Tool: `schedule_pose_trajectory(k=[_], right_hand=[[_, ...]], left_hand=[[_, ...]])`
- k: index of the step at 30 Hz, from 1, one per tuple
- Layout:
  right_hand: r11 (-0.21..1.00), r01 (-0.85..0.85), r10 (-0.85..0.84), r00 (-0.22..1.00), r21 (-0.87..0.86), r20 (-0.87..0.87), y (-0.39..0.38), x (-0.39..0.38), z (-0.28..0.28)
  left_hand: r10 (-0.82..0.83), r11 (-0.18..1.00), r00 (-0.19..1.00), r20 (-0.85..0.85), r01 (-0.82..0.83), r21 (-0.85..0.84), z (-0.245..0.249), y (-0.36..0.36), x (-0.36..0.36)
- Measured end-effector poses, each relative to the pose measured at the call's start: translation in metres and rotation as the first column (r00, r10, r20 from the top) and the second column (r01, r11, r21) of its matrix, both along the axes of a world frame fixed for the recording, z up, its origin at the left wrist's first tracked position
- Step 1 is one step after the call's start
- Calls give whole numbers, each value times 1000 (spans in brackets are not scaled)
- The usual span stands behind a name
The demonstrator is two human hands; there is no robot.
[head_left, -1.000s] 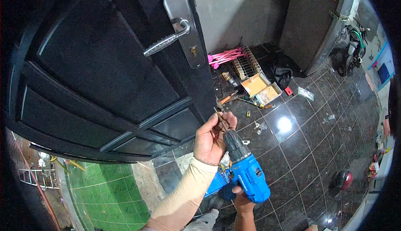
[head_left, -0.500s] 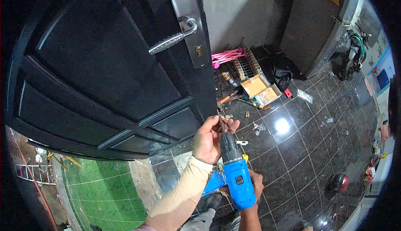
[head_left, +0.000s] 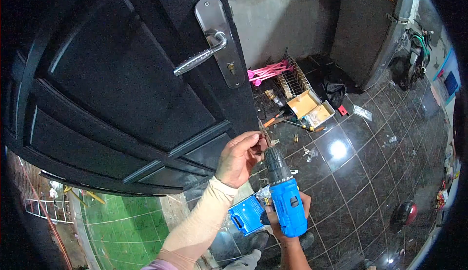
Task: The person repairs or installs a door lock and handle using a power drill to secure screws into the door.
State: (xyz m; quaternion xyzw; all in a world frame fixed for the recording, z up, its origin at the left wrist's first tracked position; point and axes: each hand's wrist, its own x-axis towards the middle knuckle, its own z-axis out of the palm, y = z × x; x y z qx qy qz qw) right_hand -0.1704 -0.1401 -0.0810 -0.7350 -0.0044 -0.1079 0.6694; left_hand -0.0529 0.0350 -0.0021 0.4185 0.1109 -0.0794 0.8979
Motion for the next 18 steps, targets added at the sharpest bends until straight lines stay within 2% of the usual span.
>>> schedule_pose_trajectory(k=[5, 9, 10, 11, 12, 13, 14, 15, 16, 17, 18], right_hand=[[998, -15, 15, 1000, 64, 9, 1, 3, -7], [998, -26, 34, 991, -61, 128, -5, 12, -7], [995, -29, 44, 987, -93, 157, -8, 15, -8], [994, -40, 58, 983, -106, 172, -13, 17, -10], [992, -36, 59, 980, -123, 190, -16, 19, -8], [990, -32, 61, 976, -139, 208, -20, 21, -6], [987, -17, 53, 973, -158, 225, -26, 24, 6], [985, 4, 38, 970, -175, 239, -28, 23, 10], [993, 8, 18, 974, -115, 225, -28, 21, 5], [998, 11, 1, 977, -57, 211, -28, 19, -2], [1000, 16, -16, 980, 0, 200, -29, 18, -7]], left_hand=[[-62, 992, 998, -9, 63, 108, 7, 3, -1], [-101, 978, 994, 48, 90, 187, 15, 4, 0], [-109, 900, 990, 95, 57, 432, 19, 8, 4], [-127, 762, 982, 138, 7, 648, 25, 12, 9], [-157, 574, 972, 175, -55, 817, 32, 17, 14], [-295, 197, 908, 298, -247, 949, 54, 20, 22], [-466, -182, 820, 331, -455, 871, 81, 21, 30], [-551, -271, 765, 334, -543, 795, 97, 22, 39], [-637, -342, 699, 326, -635, 693, 112, 23, 53], [-747, -449, 630, 210, -712, 539, 128, 24, 68], [-822, -508, 565, 70, -784, 358, 141, 24, 85]])
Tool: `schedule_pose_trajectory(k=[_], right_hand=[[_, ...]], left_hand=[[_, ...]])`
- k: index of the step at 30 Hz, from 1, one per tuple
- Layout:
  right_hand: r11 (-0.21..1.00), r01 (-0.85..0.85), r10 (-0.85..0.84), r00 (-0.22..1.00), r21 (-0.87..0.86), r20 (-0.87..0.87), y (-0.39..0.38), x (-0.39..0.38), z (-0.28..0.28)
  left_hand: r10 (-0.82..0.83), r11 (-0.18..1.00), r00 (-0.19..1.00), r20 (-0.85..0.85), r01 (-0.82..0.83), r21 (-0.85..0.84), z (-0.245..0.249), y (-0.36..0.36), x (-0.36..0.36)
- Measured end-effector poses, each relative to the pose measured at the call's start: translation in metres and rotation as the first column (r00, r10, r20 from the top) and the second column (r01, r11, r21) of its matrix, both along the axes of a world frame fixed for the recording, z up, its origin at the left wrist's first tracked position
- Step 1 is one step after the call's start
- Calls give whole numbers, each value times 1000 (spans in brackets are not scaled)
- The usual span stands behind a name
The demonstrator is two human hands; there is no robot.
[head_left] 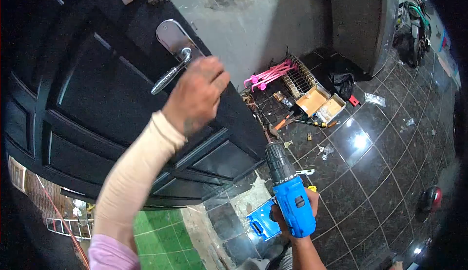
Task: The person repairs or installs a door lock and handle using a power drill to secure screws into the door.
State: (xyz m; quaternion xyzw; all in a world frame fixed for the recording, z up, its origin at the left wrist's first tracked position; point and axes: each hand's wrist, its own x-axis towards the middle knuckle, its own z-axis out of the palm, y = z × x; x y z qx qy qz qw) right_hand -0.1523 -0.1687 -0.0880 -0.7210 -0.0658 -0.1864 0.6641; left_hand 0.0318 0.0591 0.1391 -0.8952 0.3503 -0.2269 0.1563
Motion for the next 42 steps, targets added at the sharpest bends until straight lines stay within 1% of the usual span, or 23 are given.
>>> schedule_pose_trajectory(k=[1, 2, 3, 4, 5, 6, 9, 12, 13, 15, 16, 17, 19, 20, 22, 24, 25, 28, 31, 34, 37, 40, 42], right_hand=[[996, 6, -5, 1000, 90, -9, 2, 0, -1], [997, -7, 10, 999, 79, -37, 0, -1, -3], [997, -18, 23, 997, 71, -68, -3, -4, -4], [996, 9, -5, 999, 86, -48, 0, -5, -7], [994, 36, -33, 999, 100, -28, 4, -6, -9], [996, 62, -64, 998, 69, 17, 9, -5, -12], [991, 114, -104, 985, -66, 141, 23, -4, -23], [978, 87, -92, 996, 187, 16, 54, -12, -47], [988, 127, -134, 986, 84, 95, 60, -10, -48], [985, 140, -144, 989, 96, 37, 77, -15, -54], [982, 154, -160, 986, 105, 51, 87, -13, -52], [979, 168, -176, 982, 114, 64, 97, -11, -51], [967, 120, -128, 992, 226, 19, 110, -7, -50], [969, 108, -116, 993, 220, 24, 111, -3, -47], [974, 84, -93, 995, 209, 36, 112, 6, -42], [953, 46, -62, 997, 299, 45, 114, 17, -38], [984, 51, -66, 995, 168, 81, 110, 24, -34], [977, 12, -24, 998, 211, 55, 112, 42, -34], [985, 23, -39, 995, 173, 91, 109, 59, -27], [968, -49, 59, 998, 246, -35, 96, 68, -10], [993, -89, 92, 995, 80, -36, 82, 70, 2], [994, -92, 90, 995, 61, 39, 77, 74, 4], [989, -91, 89, 996, 113, 21, 76, 77, 10]], left_hand=[[0, 981, 999, 53, -10, 195, 6, 1, 19], [-11, 923, 994, 105, -30, 383, 9, 3, 36], [75, 858, 995, 72, -101, 503, 12, 4, 49], [198, 775, 980, 0, -156, 613, 19, -6, 61], [328, 673, 943, -54, -193, 714, 23, -19, 73], [459, 555, 884, -86, -209, 805, 25, -30, 82], [626, 360, 776, -85, -190, 913, 12, -54, 94], [718, 244, 696, -19, -226, 943, 0, -53, 108], [684, 293, 727, -62, -196, 936, 1, -49, 112], [667, 317, 741, -78, -189, 929, -2, -43, 110], [658, 329, 748, -85, -185, 926, 0, -41, 109], [641, 369, 761, -106, -183, 911, 0, -37, 108], [608, 391, 786, -111, -175, 904, 2, -33, 107], [592, 408, 798, -116, -172, 897, 2, -33, 107], [590, 399, 799, -115, -165, 902, 5, -39, 101], [586, 394, 803, -112, -161, 905, 2, -39, 100], [582, 393, 806, -108, -162, 905, 0, -38, 102], [567, 381, 818, -92, -162, 910, 0, -40, 102], [575, 388, 811, -108, -154, 909, -2, -39, 105], [594, 382, 797, -110, -159, 911, -3, -42, 103], [601, 395, 791, -113, -170, 903, -3, -45, 99], [591, 405, 798, -119, -166, 899, -5, -43, 102], [584, 405, 802, -123, -156, 901, -7, -42, 104]])
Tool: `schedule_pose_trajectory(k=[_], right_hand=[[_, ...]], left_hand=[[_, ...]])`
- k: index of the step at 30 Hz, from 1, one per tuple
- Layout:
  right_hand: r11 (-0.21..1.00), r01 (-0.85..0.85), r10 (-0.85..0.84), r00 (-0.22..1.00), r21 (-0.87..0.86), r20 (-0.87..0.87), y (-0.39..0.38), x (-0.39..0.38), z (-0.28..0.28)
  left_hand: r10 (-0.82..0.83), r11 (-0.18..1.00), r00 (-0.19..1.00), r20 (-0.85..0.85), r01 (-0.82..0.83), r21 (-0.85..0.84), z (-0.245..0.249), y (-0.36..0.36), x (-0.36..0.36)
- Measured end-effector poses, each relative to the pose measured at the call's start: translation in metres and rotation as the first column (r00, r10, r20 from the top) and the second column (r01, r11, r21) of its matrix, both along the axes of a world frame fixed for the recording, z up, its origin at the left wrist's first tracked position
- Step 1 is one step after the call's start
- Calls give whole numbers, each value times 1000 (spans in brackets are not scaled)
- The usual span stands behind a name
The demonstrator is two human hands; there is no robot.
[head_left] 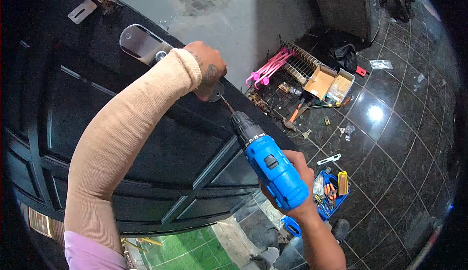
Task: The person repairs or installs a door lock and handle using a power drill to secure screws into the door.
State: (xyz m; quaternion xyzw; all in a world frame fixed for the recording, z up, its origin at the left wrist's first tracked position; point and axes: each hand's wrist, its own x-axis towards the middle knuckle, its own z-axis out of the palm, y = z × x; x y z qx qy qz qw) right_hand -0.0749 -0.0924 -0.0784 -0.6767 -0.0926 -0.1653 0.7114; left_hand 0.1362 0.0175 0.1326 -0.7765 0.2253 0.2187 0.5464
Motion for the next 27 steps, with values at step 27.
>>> schedule_pose_trajectory(k=[27], right_hand=[[999, -44, 44, 999, -24, -21, -4, 11, 18]], left_hand=[[-30, 999, 999, -19, 30, 16, 0, -1, -1]])
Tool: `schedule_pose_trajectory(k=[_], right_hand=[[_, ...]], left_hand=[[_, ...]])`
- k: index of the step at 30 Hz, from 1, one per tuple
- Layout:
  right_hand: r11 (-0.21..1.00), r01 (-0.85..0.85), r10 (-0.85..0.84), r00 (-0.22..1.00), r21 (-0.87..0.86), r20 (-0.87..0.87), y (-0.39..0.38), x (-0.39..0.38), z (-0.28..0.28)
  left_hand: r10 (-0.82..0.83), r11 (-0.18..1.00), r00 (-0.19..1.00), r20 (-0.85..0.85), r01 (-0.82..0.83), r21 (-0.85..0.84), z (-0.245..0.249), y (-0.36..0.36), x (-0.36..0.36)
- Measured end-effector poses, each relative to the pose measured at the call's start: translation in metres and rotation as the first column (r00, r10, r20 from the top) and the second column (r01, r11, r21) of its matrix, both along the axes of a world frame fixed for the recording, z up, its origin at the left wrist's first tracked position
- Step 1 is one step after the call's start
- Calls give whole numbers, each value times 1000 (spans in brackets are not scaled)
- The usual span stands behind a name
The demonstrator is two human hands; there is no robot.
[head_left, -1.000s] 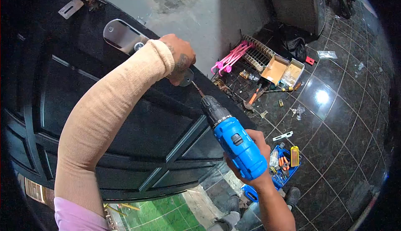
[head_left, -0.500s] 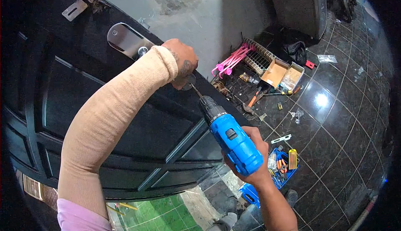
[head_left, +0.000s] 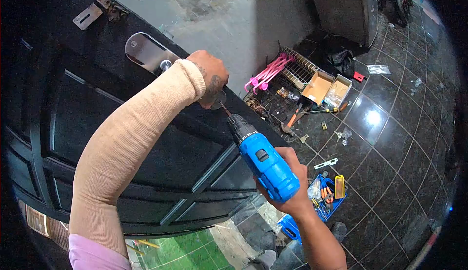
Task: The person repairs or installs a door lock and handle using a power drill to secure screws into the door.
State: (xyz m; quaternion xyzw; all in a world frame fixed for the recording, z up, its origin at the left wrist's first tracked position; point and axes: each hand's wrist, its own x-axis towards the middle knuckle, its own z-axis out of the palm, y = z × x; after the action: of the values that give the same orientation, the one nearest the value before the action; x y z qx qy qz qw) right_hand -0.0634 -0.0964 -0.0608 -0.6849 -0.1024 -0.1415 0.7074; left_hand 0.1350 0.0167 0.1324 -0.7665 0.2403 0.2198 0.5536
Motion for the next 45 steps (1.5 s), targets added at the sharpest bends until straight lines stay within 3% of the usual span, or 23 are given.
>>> schedule_pose_trajectory(k=[20, 45], right_hand=[[999, -46, 46, 997, 7, -64, -1, 0, 13], [993, -77, 82, 995, 90, -49, 0, 6, 11]], left_hand=[[31, 999, 999, 21, -31, 14, 0, -5, -6], [-54, 998, 998, 20, 55, -43, 3, 6, -2]])
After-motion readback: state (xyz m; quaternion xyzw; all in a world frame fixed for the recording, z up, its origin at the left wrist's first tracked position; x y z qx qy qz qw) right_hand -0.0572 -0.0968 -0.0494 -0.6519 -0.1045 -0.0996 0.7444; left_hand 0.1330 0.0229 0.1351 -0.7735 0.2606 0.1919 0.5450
